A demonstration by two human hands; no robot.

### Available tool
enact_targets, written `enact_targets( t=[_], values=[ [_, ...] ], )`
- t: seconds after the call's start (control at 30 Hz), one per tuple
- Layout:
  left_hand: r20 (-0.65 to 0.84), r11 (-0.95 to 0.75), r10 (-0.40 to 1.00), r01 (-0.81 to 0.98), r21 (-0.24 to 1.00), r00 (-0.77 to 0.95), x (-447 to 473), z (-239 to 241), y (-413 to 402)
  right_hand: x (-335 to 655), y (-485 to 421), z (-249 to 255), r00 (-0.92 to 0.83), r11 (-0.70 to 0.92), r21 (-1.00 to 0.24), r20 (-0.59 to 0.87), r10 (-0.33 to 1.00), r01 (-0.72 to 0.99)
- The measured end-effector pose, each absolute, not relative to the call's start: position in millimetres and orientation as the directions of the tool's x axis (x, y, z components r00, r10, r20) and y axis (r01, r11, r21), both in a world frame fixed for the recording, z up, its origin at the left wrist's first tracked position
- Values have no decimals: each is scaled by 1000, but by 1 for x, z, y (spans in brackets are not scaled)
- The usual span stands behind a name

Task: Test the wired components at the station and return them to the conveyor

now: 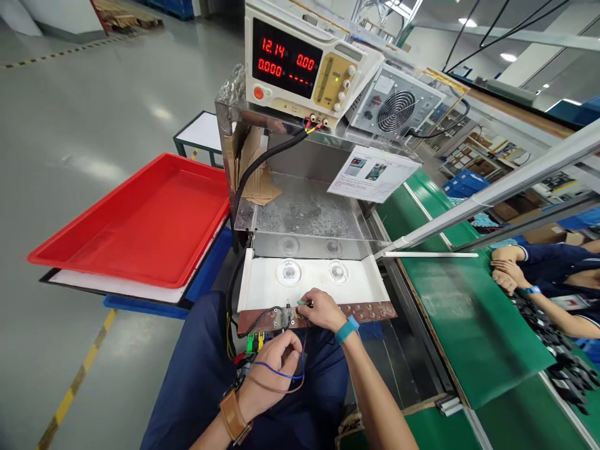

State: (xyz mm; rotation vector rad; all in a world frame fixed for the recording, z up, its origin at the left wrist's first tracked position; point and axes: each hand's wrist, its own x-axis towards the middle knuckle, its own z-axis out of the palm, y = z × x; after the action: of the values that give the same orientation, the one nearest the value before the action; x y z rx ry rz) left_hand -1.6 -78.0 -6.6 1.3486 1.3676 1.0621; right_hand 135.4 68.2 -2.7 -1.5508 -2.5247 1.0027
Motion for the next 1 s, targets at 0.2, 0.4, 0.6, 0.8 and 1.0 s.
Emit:
enact_targets(
  t=[0.2,0.4,0.6,0.8,1.0],
  values=[
    [181,-147,983,539,830,-11,-12,-9,-42,135,64,-9,-485,229,-631,-268,833,742],
    [4,-129,988,798,589,157,-3,-21,8,175,40,22,-101,52,-685,-32,994,727],
    [-35,-148,980,830,538,197,7,-28,25,263,-20,75,237,-124,-658,84,968,743],
    [-75,-119,980,847,517,184,10,-29,31,353,-82,36,572,-542,-344,-18,820,767],
    [-100,-108,978,861,498,181,15,-23,34,363,-113,-16,668,-662,-142,-5,744,736]
  ],
)
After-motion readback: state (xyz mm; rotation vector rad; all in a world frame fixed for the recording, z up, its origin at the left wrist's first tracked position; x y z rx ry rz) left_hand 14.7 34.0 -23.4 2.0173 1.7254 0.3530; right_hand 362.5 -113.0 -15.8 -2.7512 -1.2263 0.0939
